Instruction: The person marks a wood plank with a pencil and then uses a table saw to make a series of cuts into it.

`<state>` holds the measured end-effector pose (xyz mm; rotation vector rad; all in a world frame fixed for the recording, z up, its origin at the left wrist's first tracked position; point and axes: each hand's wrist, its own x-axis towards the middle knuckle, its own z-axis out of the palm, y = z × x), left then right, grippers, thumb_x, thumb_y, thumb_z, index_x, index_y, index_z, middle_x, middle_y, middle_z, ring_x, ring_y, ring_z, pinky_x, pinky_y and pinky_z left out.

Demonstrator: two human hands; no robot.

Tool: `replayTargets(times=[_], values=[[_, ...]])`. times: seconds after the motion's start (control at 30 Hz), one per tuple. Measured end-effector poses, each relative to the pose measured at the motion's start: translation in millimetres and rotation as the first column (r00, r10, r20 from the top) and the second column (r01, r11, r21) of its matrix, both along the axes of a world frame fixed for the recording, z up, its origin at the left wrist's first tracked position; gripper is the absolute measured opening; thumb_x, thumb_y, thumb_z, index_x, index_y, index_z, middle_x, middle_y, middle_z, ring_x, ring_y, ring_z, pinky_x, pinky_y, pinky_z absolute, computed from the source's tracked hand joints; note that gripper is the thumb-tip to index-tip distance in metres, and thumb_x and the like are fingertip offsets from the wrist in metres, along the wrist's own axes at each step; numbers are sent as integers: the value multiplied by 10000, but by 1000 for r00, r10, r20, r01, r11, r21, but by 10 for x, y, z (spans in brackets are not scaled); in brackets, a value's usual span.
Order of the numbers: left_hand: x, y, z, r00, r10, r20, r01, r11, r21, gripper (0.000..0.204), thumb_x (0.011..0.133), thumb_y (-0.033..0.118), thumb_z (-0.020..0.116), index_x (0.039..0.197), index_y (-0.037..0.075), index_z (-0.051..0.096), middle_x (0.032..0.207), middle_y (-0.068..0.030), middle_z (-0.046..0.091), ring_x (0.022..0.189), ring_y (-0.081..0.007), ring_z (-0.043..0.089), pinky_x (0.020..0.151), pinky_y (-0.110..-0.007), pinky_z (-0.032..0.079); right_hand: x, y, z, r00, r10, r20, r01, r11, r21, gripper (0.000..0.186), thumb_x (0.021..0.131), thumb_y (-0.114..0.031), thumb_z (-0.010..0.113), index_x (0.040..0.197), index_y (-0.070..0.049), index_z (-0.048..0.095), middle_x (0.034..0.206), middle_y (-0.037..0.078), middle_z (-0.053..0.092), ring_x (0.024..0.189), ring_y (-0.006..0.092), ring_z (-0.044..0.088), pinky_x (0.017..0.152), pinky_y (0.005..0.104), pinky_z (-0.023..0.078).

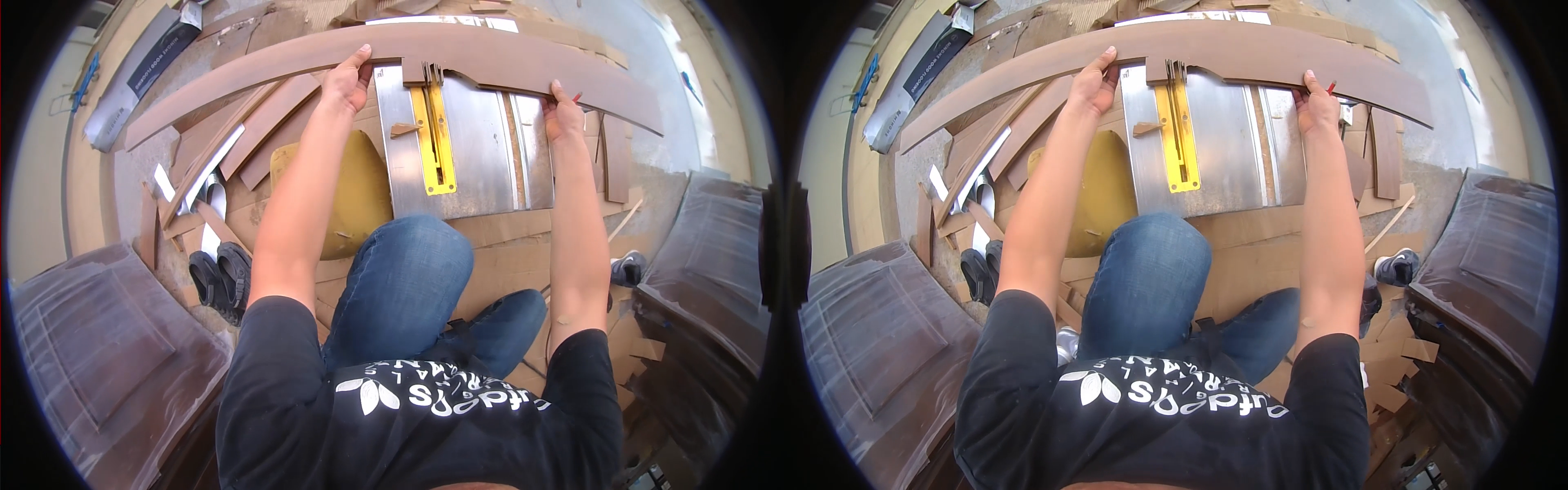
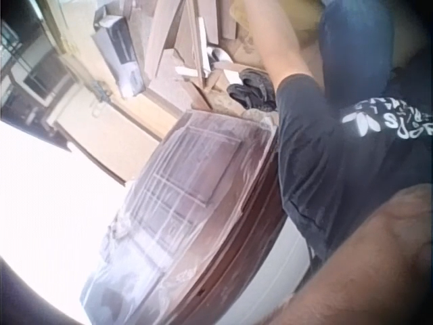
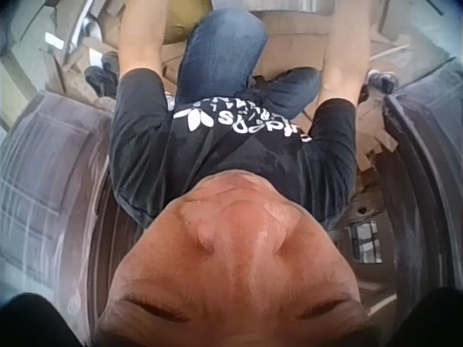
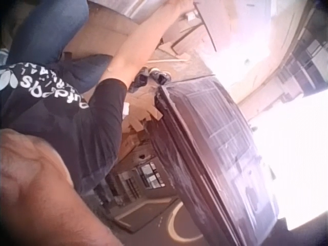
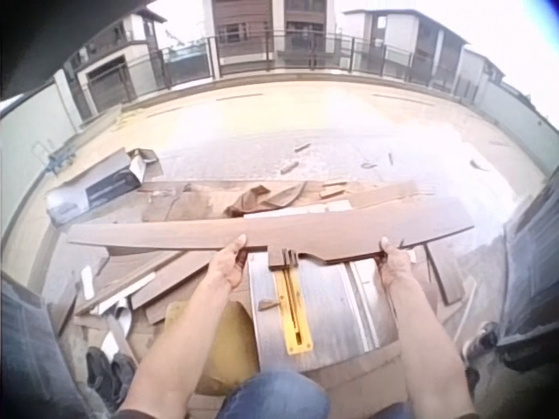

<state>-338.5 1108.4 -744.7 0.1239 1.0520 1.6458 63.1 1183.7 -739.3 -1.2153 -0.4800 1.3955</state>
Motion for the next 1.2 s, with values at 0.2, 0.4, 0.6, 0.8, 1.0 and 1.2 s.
replayTargets(times=[0.2,0.4,0.6,0.8,1.0,1.2], values=[[170,-52,-9,999,-8,-51,6,999,-49,269,933,59,751,1176,45,635,1086,-61,680,991,-166,652,893,-274,564,150,-14,-110,999,-46,-8,47,998,29,311,957,-80,733,1215,5,582,1133,127,660,985,277,670,866,426,580],[265,-285,33,1000,3,8,-3,999,-34,280,924,55,762,1174,40,636,1111,-60,687,999,-168,656,891,-265,557,233,-198,-171,999,-37,2,36,999,29,327,951,-79,743,1222,-26,568,1140,105,663,1013,262,660,869,434,557],[361,-412,46,1000,-2,25,4,997,-71,302,903,54,783,1172,48,645,1078,-47,693,988,-181,654,895,-288,536,385,-327,-225,998,-59,-1,59,998,7,331,951,-65,739,1230,-31,563,1145,100,665,1017,259,658,862,441,544],[378,-532,-27,1000,-10,-1,10,997,-72,313,922,85,771,1206,55,643,1091,-40,692,988,-184,641,894,-319,525,408,-457,-223,999,-34,-4,34,999,24,327,955,-57,730,1237,-30,568,1153,93,668,1015,256,665,864,438,544],[360,-633,-64,1000,0,2,0,998,-60,318,927,84,763,1218,61,639,1097,-42,693,995,-185,642,908,-332,520,371,-531,-188,1000,-19,-21,20,1000,14,330,955,-57,727,1243,-42,566,1158,81,667,1032,246,662,863,428,535],[357,-661,-92,1000,-31,3,31,996,-79,317,931,87,759,1223,76,636,1105,-40,685,1009,-189,639,909,-328,525,335,-622,-85,1000,-28,5,28,999,16,328,944,-39,731,1236,-44,582,1171,70,669,1055,234,655,880,396,540]])
